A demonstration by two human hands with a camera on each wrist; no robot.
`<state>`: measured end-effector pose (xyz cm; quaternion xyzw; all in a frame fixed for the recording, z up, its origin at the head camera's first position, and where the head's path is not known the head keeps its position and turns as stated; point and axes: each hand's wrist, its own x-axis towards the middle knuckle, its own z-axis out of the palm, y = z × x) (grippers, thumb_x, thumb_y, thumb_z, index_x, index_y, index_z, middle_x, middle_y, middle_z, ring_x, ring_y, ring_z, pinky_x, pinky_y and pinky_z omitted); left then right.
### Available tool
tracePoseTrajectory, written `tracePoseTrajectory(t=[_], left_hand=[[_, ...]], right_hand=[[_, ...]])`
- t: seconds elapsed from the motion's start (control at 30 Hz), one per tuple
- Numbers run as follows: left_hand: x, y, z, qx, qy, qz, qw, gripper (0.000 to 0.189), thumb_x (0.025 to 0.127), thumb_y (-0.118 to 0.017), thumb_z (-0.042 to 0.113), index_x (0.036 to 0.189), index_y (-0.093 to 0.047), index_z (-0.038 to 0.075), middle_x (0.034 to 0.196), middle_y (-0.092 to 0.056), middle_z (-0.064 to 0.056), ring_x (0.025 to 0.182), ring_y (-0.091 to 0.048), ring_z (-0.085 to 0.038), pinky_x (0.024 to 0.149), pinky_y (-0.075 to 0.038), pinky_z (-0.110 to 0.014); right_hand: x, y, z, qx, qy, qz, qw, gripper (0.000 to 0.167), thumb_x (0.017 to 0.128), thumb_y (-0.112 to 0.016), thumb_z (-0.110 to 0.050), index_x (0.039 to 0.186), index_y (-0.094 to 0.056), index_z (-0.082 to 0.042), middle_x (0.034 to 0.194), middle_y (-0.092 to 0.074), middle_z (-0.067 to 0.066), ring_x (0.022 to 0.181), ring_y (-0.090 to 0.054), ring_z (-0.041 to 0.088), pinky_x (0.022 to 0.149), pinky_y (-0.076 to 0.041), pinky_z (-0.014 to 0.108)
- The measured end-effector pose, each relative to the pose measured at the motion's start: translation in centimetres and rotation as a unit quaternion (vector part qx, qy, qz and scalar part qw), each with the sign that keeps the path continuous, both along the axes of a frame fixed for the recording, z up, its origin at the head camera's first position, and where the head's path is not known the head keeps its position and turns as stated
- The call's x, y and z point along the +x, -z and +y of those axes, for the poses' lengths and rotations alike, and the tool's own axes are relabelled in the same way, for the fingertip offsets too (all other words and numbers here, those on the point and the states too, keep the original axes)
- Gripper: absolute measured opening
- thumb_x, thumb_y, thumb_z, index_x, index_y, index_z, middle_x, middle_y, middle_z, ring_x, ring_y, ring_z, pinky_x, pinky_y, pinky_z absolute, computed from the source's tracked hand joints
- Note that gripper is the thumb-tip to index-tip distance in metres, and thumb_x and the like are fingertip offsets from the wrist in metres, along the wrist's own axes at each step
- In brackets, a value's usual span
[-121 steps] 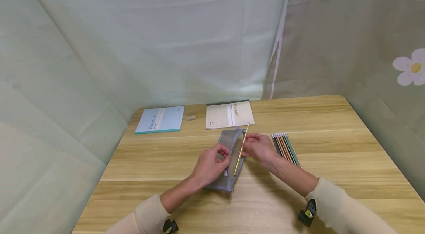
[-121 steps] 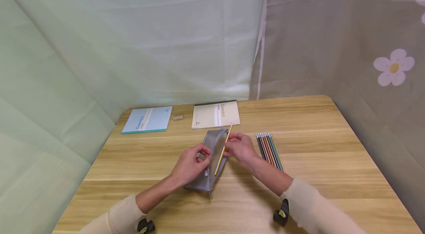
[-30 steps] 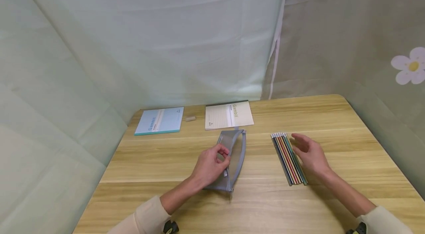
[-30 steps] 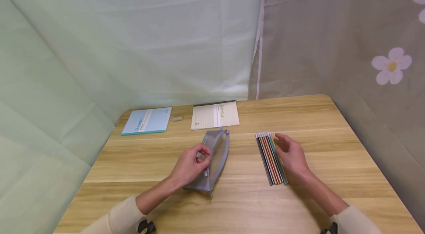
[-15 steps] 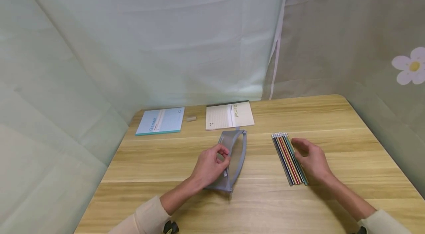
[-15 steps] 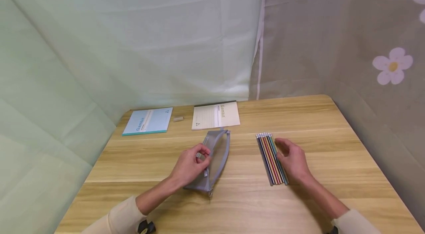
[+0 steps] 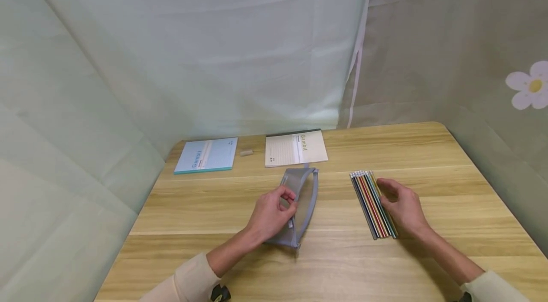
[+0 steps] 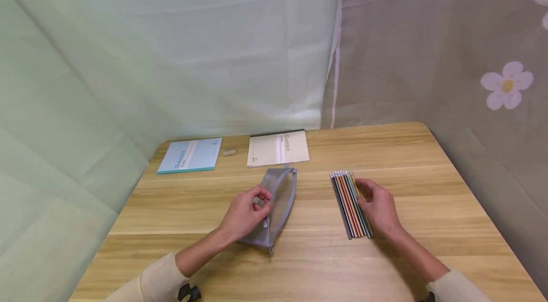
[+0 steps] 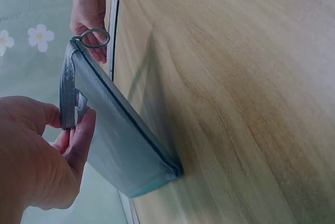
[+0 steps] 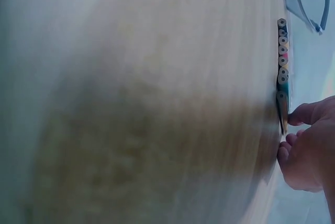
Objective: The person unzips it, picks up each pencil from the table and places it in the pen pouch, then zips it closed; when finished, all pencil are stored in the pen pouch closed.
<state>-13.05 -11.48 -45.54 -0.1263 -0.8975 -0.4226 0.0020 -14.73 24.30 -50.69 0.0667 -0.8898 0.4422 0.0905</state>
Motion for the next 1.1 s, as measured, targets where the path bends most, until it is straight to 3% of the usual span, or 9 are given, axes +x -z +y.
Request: tracePoseTrajectory(t=[0.27,0.37,0.5,0.83,1.1], left_hand=[[-0.2,0.1,-0.1,0.004,0.005,0.001,1.0,0.014,0.093,-0.075,0.006,0.105,-0.071,0.012,0.097,-0.071,0.0,0.066,-0.065,-0.005,0.057,-0.058,-0.023],[-0.2,0.2,-0.1,0.006,0.005,0.001,1.0,0.014,0.092,-0.075,0.006,0.104,-0.071,0.012,0.096,-0.071,0.0,0.066,-0.065,-0.005,0.057,-0.058,-0.023],[-0.1,0.2,-0.1,0.006,0.005,0.002,1.0,0.013,0.092,-0.075,0.006,0.104,-0.071,0.012,0.096,-0.072,0.001,0.067,-0.066,-0.005,0.058,-0.058,-0.023],[-0.2,0.1,-0.1,0.005,0.004,-0.001,1.0,0.012,0.093,-0.074,0.007,0.104,-0.071,0.012,0.096,-0.071,0.001,0.067,-0.066,-0.006,0.058,-0.058,-0.024],[-0.1,0.1,-0.1,0.004,0.004,0.004,1.0,0.013,0.093,-0.074,0.006,0.104,-0.071,0.012,0.096,-0.072,0.001,0.066,-0.066,-0.005,0.057,-0.058,-0.024]], right_hand=[[-0.2,0.1,-0.1,0.037,0.024,0.038,0.9983,0.044,0.086,-0.077,0.012,0.129,-0.067,0.01,0.122,-0.071,0.03,0.109,-0.071,0.046,0.093,-0.058,0.056],[-0.5,0.3,0.0,0.044,0.035,0.047,0.9973,0.04,0.085,-0.078,0.011,0.125,-0.07,0.009,0.107,-0.076,0.027,0.093,-0.075,0.04,0.078,-0.063,0.04],[-0.8,0.4,0.4,0.032,0.037,0.046,0.9978,0.036,0.085,-0.076,0.013,0.121,-0.072,0.009,0.091,-0.077,0.02,0.078,-0.072,0.028,0.063,-0.054,0.019],[-1.1,0.3,0.7,0.013,0.047,0.023,0.9986,0.035,0.086,-0.07,0.016,0.119,-0.073,0.01,0.096,-0.076,0.022,0.081,-0.07,0.024,0.064,-0.053,0.014],[-1.8,-1.5,0.9,-0.059,0.062,-0.084,0.9928,0.04,0.091,-0.066,0.011,0.131,-0.067,0.011,0.123,-0.069,0.033,0.088,-0.066,0.014,0.061,-0.054,0.02]])
